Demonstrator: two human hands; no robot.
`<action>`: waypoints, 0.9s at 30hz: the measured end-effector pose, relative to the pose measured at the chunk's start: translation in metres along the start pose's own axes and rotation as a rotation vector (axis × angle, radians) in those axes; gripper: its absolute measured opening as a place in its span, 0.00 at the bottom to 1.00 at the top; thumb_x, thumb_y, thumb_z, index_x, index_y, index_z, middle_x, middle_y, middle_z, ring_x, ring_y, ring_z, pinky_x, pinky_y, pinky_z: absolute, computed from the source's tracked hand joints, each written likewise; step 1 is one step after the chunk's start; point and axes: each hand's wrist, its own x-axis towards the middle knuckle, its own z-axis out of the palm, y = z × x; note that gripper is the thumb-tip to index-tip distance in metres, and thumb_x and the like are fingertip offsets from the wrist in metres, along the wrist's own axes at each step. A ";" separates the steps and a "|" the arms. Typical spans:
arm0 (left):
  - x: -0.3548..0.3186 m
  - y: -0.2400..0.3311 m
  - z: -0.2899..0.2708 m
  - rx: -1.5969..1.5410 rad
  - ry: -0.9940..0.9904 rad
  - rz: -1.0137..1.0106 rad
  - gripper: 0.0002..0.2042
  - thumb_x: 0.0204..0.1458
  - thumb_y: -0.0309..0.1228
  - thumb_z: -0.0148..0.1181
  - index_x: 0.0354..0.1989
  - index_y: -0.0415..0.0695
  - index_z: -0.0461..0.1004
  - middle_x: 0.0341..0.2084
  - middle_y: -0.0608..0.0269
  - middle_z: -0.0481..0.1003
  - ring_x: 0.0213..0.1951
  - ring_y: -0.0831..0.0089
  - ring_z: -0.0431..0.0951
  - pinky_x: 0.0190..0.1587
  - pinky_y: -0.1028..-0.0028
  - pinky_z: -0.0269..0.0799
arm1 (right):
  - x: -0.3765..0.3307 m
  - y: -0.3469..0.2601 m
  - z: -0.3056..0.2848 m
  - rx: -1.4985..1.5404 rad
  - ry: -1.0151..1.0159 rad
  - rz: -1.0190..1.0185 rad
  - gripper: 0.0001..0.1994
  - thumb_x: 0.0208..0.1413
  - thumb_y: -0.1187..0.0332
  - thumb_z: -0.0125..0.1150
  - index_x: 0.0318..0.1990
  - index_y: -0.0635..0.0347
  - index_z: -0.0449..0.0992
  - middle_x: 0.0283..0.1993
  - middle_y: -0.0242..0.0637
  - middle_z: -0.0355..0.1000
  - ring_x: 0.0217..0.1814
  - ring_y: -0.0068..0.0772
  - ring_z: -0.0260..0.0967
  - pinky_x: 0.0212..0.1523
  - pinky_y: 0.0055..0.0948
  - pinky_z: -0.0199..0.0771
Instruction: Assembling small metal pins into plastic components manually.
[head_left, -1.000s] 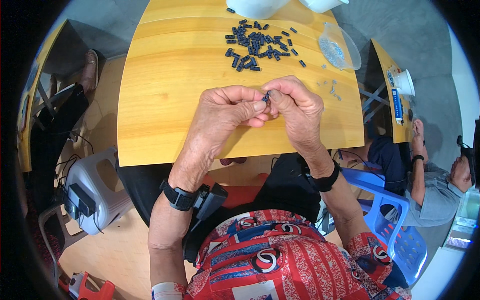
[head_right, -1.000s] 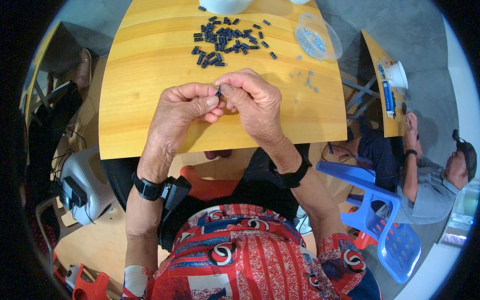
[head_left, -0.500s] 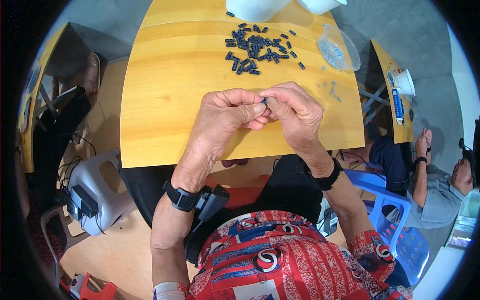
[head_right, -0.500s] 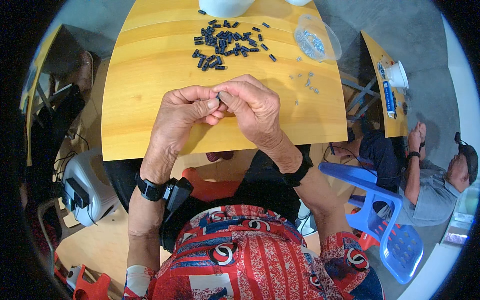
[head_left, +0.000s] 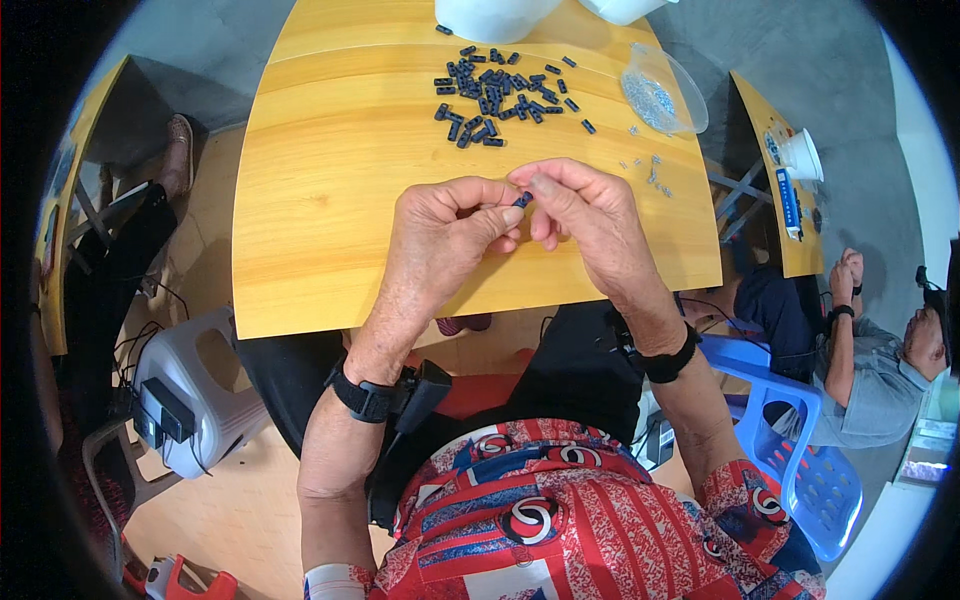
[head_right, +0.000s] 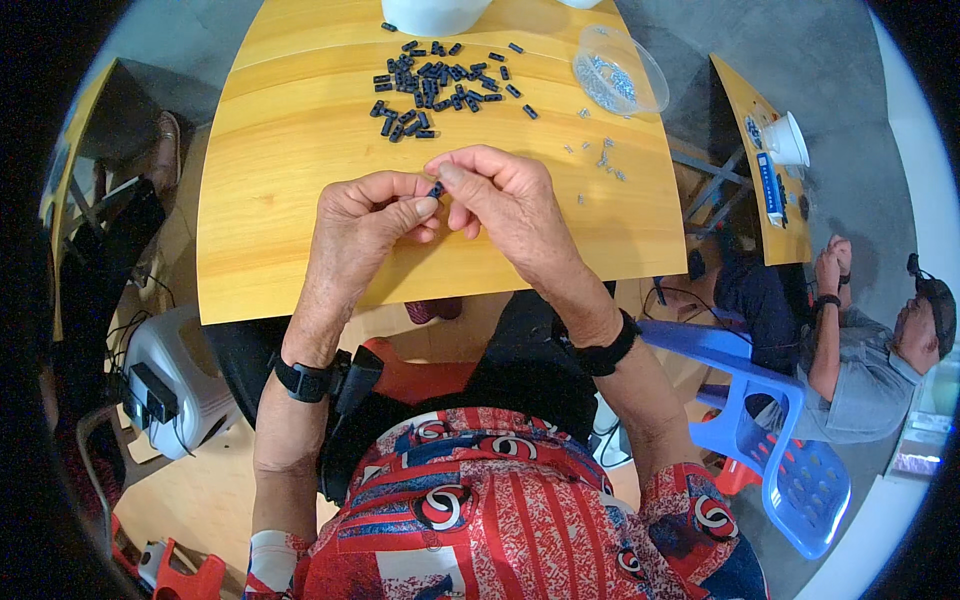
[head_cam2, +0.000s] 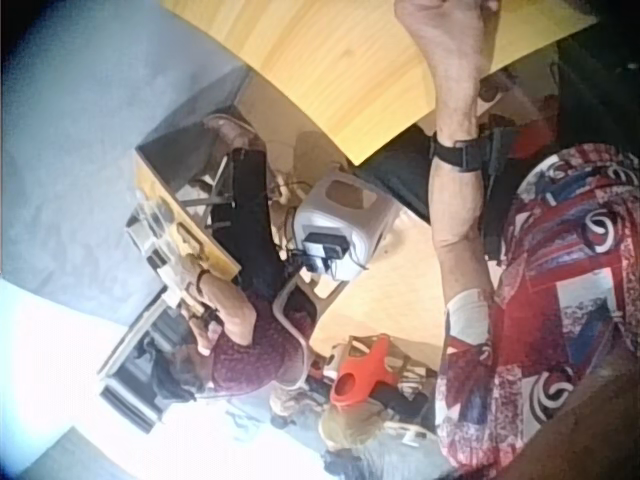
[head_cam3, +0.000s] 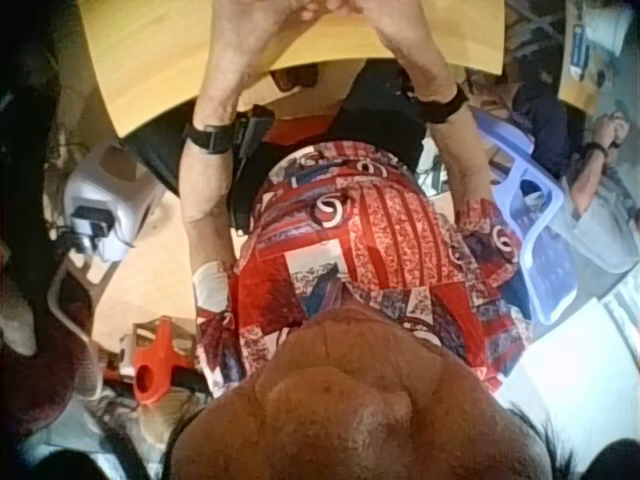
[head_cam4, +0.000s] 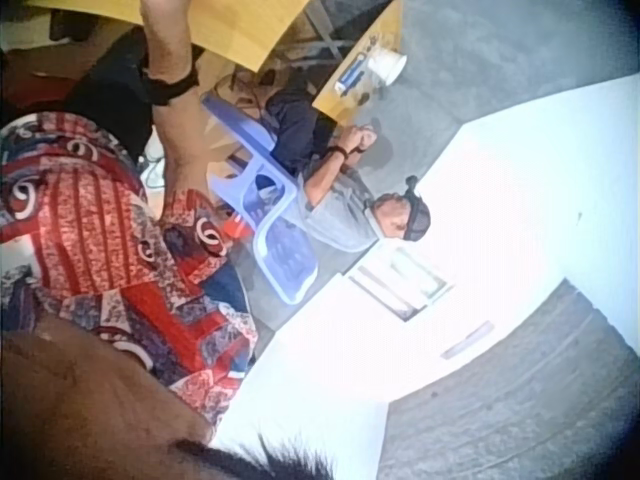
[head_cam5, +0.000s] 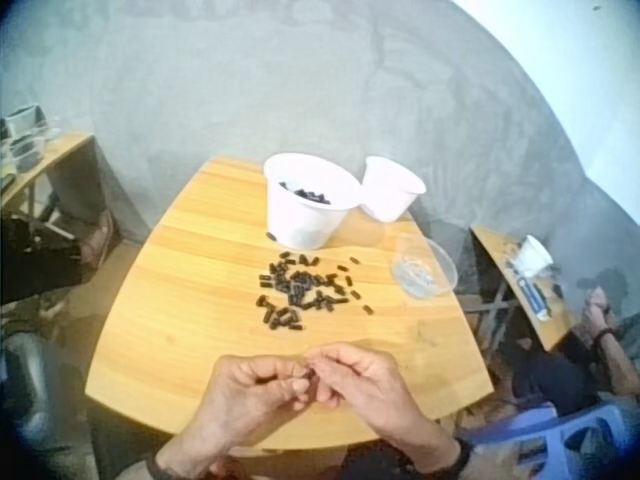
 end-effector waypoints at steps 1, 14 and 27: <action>0.000 0.000 0.000 0.006 0.006 0.015 0.04 0.51 0.19 0.56 0.33 0.32 0.77 0.22 0.62 0.76 0.23 0.82 0.73 0.27 0.83 0.70 | 0.000 0.000 0.001 0.000 -0.001 0.001 0.12 0.60 0.66 0.52 0.41 0.66 0.75 0.28 0.31 0.71 0.25 0.15 0.65 0.23 0.14 0.64; 0.001 0.000 -0.006 -0.159 -0.063 -0.119 0.05 0.51 0.21 0.58 0.34 0.33 0.77 0.26 0.57 0.78 0.26 0.76 0.78 0.31 0.80 0.76 | 0.006 0.003 -0.001 0.283 -0.099 0.157 0.09 0.57 0.69 0.55 0.39 0.65 0.74 0.29 0.30 0.71 0.23 0.14 0.62 0.25 0.14 0.62; 0.001 -0.002 -0.006 -0.007 -0.095 -0.077 0.04 0.50 0.21 0.58 0.32 0.34 0.77 0.26 0.59 0.78 0.27 0.77 0.77 0.32 0.79 0.75 | -0.015 -0.012 -0.005 -1.232 -0.015 -0.670 0.16 0.46 0.61 0.64 0.34 0.62 0.68 0.26 0.41 0.68 0.26 0.41 0.71 0.26 0.34 0.73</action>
